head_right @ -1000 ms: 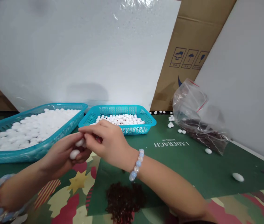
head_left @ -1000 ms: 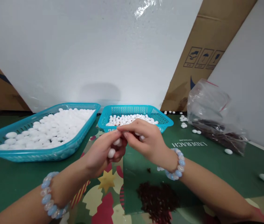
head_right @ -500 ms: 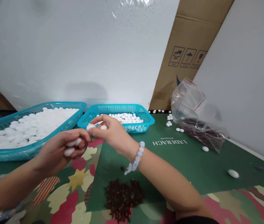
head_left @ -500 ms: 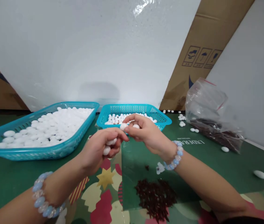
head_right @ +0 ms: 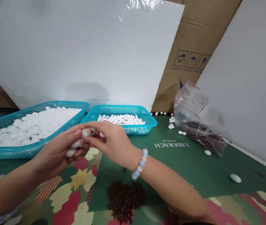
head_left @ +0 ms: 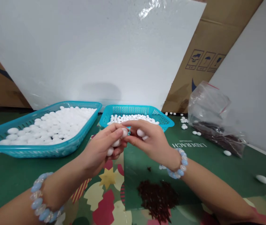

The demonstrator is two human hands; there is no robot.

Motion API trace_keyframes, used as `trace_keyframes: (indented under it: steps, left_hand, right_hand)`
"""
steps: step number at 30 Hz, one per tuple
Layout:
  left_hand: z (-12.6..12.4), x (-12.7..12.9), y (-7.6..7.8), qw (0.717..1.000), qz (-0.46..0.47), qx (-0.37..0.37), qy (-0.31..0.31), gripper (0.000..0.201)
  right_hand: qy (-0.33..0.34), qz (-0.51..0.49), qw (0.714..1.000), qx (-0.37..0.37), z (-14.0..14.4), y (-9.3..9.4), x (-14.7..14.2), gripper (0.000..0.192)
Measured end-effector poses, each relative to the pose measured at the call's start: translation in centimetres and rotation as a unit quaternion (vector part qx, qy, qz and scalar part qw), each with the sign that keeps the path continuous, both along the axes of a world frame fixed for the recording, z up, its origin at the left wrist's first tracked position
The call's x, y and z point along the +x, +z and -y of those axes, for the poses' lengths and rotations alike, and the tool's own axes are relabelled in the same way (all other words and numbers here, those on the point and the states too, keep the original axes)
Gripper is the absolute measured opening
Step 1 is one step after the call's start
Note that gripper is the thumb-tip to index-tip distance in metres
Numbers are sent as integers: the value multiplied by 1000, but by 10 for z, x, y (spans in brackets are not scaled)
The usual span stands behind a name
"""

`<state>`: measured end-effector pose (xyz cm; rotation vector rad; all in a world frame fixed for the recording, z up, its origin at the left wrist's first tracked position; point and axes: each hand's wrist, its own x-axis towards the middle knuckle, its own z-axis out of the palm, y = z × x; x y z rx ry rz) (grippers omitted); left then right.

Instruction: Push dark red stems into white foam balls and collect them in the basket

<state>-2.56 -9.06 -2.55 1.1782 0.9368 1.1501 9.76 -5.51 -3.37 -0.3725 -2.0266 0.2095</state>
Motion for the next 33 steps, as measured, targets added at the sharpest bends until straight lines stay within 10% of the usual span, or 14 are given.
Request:
trace_keyframes:
  steps: [11,24,33]
  left_hand:
    - [3,-8,3,996,60,58,15,13]
    - [5,-12,1,997,44,66,17,16]
    - [2,-12,-2,996,71,56,6,13]
  right_hand:
    - [78,-110,977,-164,13,7,3,9]
    - [179,-178,835,-489,18,14,1,9]
    - [210,-187,866,-414,13,8,0,17]
